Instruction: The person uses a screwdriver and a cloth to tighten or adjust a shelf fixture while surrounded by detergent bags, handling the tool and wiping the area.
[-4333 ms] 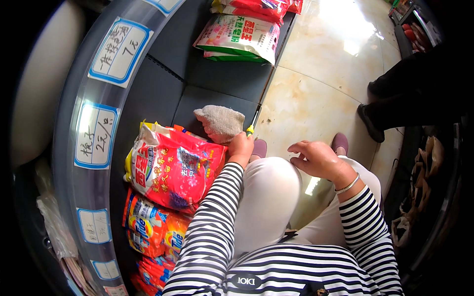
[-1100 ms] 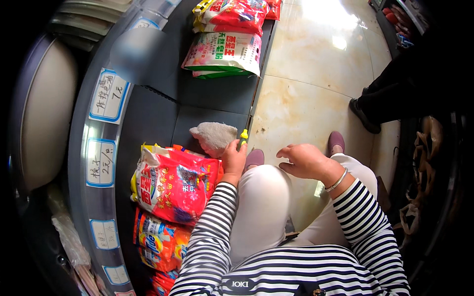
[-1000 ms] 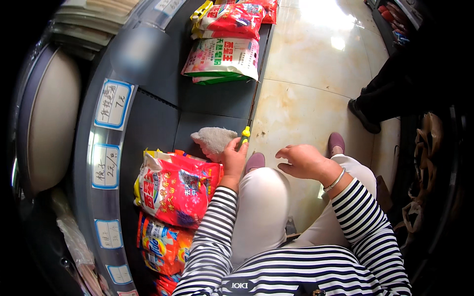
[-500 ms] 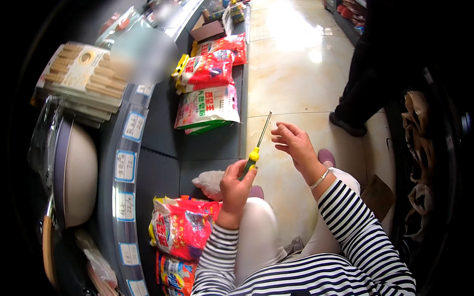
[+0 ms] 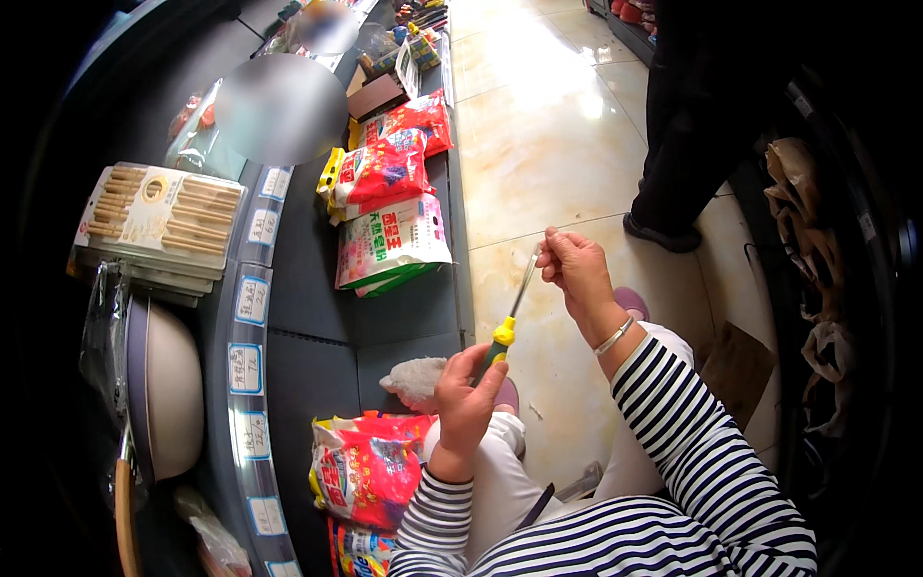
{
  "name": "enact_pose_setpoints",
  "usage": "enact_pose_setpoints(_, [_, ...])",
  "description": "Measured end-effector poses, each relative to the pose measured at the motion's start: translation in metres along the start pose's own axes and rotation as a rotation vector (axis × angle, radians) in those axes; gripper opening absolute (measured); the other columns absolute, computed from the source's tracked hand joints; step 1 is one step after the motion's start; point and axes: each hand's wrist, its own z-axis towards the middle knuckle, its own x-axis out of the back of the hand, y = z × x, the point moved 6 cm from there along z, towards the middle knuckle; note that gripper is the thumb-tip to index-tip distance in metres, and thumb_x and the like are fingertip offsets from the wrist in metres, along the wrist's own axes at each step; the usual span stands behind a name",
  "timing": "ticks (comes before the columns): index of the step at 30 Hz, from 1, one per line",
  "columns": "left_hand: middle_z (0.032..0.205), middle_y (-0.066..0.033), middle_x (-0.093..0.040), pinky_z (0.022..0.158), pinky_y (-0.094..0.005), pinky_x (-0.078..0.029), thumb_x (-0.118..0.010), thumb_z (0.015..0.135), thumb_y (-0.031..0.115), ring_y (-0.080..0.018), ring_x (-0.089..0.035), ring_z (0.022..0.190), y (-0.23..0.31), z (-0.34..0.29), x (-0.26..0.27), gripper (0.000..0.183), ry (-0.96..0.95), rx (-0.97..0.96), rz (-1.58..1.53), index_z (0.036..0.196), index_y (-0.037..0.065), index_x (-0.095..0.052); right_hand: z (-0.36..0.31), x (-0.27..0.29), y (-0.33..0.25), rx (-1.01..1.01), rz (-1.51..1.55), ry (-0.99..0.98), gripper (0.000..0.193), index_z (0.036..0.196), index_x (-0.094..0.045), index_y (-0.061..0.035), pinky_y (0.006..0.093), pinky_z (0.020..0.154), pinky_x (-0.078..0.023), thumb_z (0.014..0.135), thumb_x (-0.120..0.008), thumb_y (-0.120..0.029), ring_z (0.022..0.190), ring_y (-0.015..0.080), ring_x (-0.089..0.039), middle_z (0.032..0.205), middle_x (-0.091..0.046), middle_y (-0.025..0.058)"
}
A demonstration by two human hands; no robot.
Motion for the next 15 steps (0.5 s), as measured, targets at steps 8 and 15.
enact_pose_setpoints(8, [0.079,-0.0072,-0.062,0.051,-0.0221,-0.049,-0.055,0.090,0.019,-0.0100,-0.057,0.060,-0.001,0.032,-0.019,0.028,-0.081,0.198,-0.605,0.109,-0.002,-0.055,0.004,-0.004,-0.009,0.318,-0.328,-0.096,0.029,0.105,-0.057,0.0017,0.0201,0.061,-0.045,0.083,-0.060,-0.017,0.070,0.0076,-0.056,0.078,-0.061,0.0046])
enact_pose_setpoints(15, [0.079,-0.0106,-0.058,0.054,-0.0242,-0.047,-0.040,0.095,0.028,-0.0133,-0.056,0.060,-0.022,0.034,-0.046,0.040,-0.355,0.405,-0.970,0.111,-0.007,-0.051,0.002,-0.018,-0.005,-0.115,0.159,-0.230,0.035,0.119,-0.050,-0.0018,0.0270,0.079,-0.049,0.089,-0.056,-0.018,0.092,0.0123,-0.057,0.103,-0.058,0.0091])
